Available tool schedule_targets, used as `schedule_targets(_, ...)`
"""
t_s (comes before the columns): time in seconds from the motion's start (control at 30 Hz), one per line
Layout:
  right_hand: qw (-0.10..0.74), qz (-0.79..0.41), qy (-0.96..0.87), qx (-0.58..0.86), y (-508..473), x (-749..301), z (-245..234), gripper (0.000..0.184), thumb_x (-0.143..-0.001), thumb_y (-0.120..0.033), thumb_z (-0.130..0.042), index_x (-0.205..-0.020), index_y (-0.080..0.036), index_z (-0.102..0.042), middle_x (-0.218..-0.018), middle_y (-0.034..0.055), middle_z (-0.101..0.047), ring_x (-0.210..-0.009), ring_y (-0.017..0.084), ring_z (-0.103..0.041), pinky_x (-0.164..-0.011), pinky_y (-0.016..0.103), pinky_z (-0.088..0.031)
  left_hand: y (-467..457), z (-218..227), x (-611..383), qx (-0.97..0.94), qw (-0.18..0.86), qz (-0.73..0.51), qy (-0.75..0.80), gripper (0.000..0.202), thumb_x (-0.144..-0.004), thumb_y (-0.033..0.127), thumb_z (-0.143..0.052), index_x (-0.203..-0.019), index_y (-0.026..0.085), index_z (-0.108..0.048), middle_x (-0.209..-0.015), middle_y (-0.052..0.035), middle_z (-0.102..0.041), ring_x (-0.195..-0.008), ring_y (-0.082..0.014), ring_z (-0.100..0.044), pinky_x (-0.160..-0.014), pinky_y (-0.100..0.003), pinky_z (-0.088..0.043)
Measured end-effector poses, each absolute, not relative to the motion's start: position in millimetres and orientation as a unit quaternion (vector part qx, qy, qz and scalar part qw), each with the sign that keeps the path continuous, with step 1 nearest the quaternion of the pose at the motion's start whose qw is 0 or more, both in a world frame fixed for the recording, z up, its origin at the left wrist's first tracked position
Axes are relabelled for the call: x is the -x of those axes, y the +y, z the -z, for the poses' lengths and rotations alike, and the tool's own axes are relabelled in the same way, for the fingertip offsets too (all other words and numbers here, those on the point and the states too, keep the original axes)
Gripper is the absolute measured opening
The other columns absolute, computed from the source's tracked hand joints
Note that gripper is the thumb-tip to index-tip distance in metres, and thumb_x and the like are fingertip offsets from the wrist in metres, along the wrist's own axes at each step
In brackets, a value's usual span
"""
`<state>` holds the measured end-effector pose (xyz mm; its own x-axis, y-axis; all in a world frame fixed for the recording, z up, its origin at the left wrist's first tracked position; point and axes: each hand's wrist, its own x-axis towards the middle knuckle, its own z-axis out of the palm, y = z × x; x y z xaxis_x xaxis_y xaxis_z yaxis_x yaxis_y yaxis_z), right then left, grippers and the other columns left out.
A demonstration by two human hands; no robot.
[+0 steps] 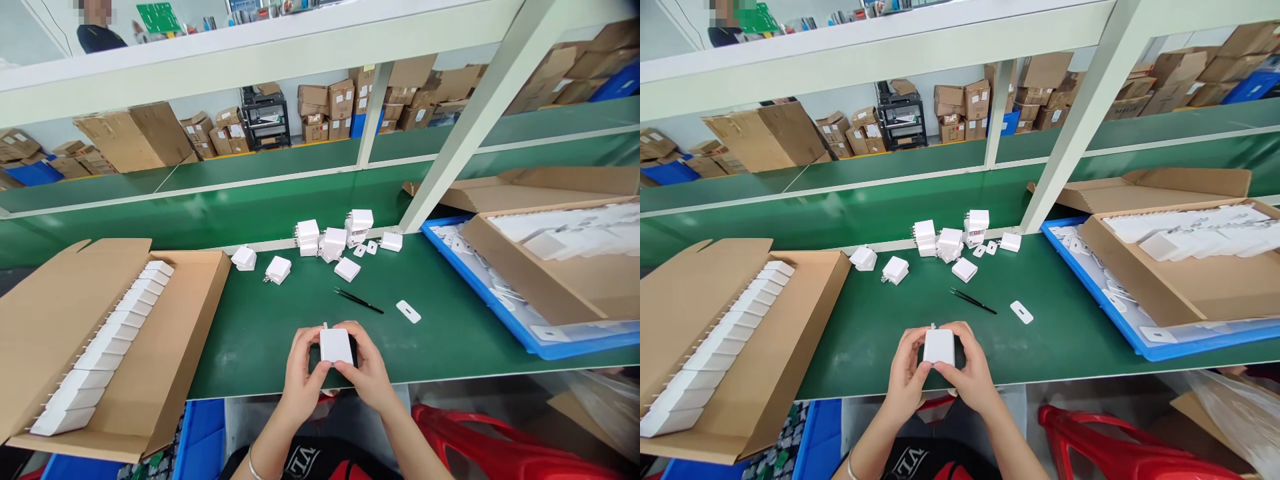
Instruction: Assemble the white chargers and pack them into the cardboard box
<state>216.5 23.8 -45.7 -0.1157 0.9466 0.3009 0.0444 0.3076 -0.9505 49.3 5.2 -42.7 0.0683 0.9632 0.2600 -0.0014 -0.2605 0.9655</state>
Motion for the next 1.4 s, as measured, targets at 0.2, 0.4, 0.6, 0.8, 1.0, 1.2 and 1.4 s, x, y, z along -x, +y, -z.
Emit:
schedule_targets(0.2,0.503,-0.326,-0.689,0.407,20,-210,46,0.044,-0.092,-0.036,-0.077,-0.132,-0.029,-0.060,-0.118,0.0089,-0.064,-0.108,0.028,-0.063,-0.091,0.042,-0.054,11,8,-23,-0.600,0.539,-0.407,0.428,0.044,-0.102,0.031,-0.061,-0.145,0.028,-0.057,-0.143,-0.0141,-0.060,-0.127,-0.0278,-0.062,-0.112,-0.045,-0.049)
schedule_targets(0.4,0.387,-0.243,-0.814,0.358,16,-203,48,0.075,-0.086,-0.022,-0.077,-0.153,-0.035,-0.046,-0.142,0.0114,-0.060,-0.123,0.033,-0.062,-0.101,0.052,-0.053,-10,-17,-15,-0.591,0.445,-0.365,0.565,0.040,-0.083,0.016,-0.073,-0.118,0.023,-0.055,-0.104,-0.0062,-0.072,-0.092,-0.0231,-0.072,-0.083,-0.035,-0.058)
schedule_targets(0.6,0.320,-0.278,-0.813,0.399,16,-204,48,0.098,-0.085,-0.031,-0.080,-0.165,-0.034,-0.024,-0.139,0.0140,-0.060,-0.121,0.034,-0.067,-0.101,0.052,-0.057,52,-55,86,-0.647,0.153,-0.375,0.646,0.045,-0.089,0.027,-0.065,-0.131,0.022,-0.051,-0.126,-0.0108,-0.065,-0.115,-0.0247,-0.067,-0.102,-0.039,-0.054)
schedule_targets(0.8,0.339,-0.253,-0.799,0.428,20,-198,52,0.072,-0.099,-0.032,-0.061,-0.162,-0.033,-0.028,-0.118,0.0105,-0.067,-0.100,0.026,-0.073,-0.082,0.041,-0.064,153,-64,220,-0.609,-0.005,-0.294,0.736,0.050,-0.086,0.035,-0.061,-0.128,0.010,-0.053,-0.131,-0.0207,-0.060,-0.126,-0.0331,-0.058,-0.108,-0.045,-0.046)
schedule_targets(1.0,0.355,-0.211,-0.809,0.419,24,-196,56,0.065,-0.098,-0.032,-0.062,-0.158,-0.033,-0.036,-0.113,0.0081,-0.071,-0.092,0.024,-0.075,-0.079,0.038,-0.067,184,-40,273,-0.577,-0.037,-0.205,0.790,0.053,-0.086,0.034,-0.058,-0.134,0.012,-0.056,-0.139,-0.0203,-0.064,-0.136,-0.0366,-0.052,-0.120,-0.053,-0.027)
schedule_targets(1.2,0.349,-0.190,-0.815,0.421,26,-198,61,0.060,-0.100,-0.034,-0.061,-0.156,-0.033,-0.039,-0.109,0.0077,-0.073,-0.089,0.024,-0.076,-0.075,0.036,-0.068,187,-28,306,-0.464,-0.096,-0.148,0.868,0.112,-0.074,0.062,-0.071,-0.156,-0.003,-0.029,-0.162,-0.0413,-0.028,-0.155,-0.0568,-0.012,-0.116,-0.068,-0.018)
schedule_targets(1.4,0.330,-0.195,-0.817,0.431,29,-199,67,0.060,-0.100,-0.033,-0.062,-0.156,-0.033,-0.041,-0.111,0.0086,-0.073,-0.092,0.026,-0.076,-0.076,0.036,-0.068,192,-19,314,-0.452,-0.112,-0.095,0.880,0.101,-0.076,0.073,-0.064,-0.142,-0.003,-0.051,-0.150,-0.0421,-0.044,-0.139,-0.0574,-0.038,-0.111,-0.065,-0.026)
